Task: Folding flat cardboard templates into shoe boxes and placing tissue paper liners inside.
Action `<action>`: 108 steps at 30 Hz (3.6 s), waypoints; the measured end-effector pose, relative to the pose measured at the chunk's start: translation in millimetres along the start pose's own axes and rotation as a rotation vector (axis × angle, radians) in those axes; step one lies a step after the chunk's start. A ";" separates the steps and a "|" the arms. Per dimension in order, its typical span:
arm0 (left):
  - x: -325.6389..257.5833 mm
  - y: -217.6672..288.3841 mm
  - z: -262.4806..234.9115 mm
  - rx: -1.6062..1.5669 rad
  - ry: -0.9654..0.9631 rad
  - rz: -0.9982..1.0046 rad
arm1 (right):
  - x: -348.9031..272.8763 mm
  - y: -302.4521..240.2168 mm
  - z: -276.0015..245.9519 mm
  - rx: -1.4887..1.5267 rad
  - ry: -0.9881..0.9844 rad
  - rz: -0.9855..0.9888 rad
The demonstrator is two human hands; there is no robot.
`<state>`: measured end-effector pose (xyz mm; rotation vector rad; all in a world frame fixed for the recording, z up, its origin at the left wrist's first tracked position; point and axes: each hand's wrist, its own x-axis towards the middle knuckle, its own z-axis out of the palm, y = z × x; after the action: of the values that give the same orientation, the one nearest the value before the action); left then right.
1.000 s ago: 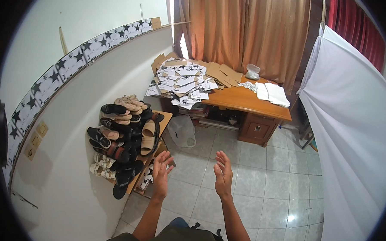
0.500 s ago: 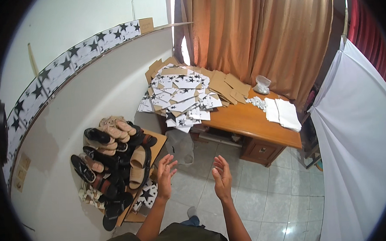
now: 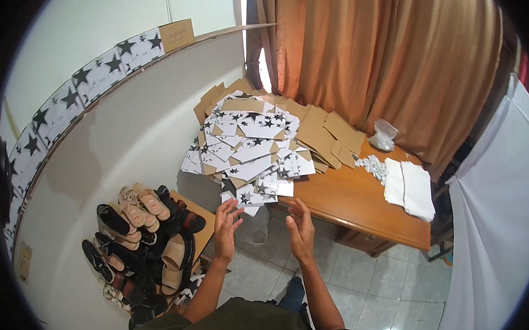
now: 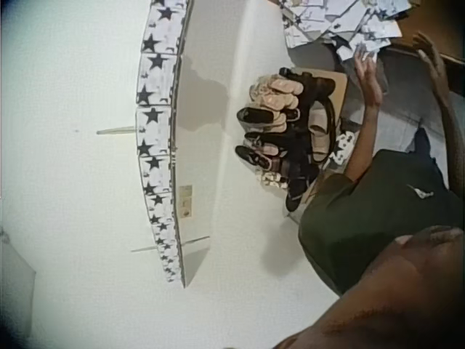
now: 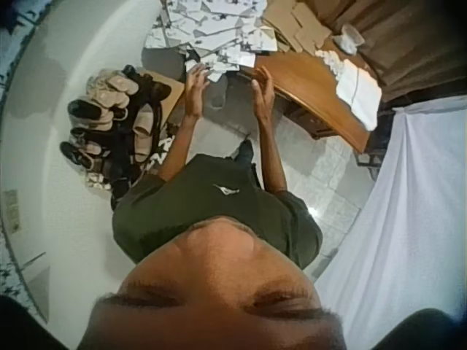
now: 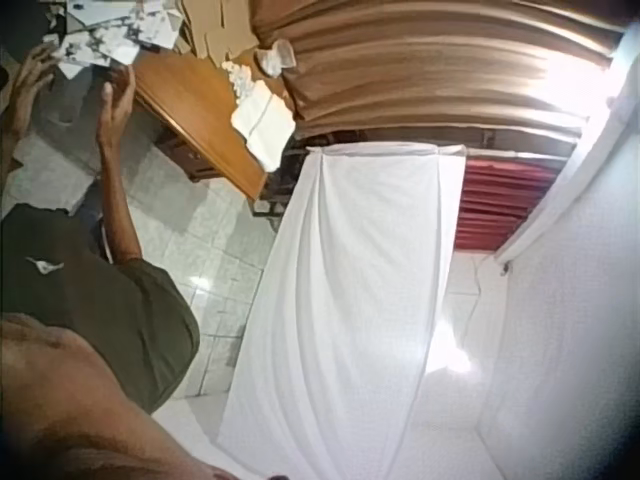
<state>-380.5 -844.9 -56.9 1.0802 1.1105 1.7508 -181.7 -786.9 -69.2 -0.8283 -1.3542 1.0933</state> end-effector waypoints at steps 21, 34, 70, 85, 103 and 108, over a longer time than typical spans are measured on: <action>618.2 -246.8 241.1 0.138 0.360 -0.083 | 710.6 265.8 -131.7 -0.039 -0.308 0.072; 989.6 -366.2 109.3 0.161 0.348 -0.238 | 1034.6 426.7 44.1 -0.127 -0.276 0.164; 1087.8 -381.2 98.1 -0.248 0.716 -0.505 | 1111.9 463.2 16.6 0.416 -0.002 0.469; 856.9 -330.0 410.4 -0.218 0.260 -0.409 | 893.8 314.2 -313.4 0.533 0.282 0.144; 404.8 -353.0 933.3 -0.367 -0.287 -0.751 | 457.0 101.7 -847.1 0.148 0.173 0.040; 408.1 -382.3 933.0 -0.476 -0.346 -0.716 | 454.1 103.0 -869.4 0.074 -0.209 0.023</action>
<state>413.9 -102.0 -75.8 0.5545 0.6846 1.1126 618.3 -210.6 -90.2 -0.6912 -1.4701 1.2683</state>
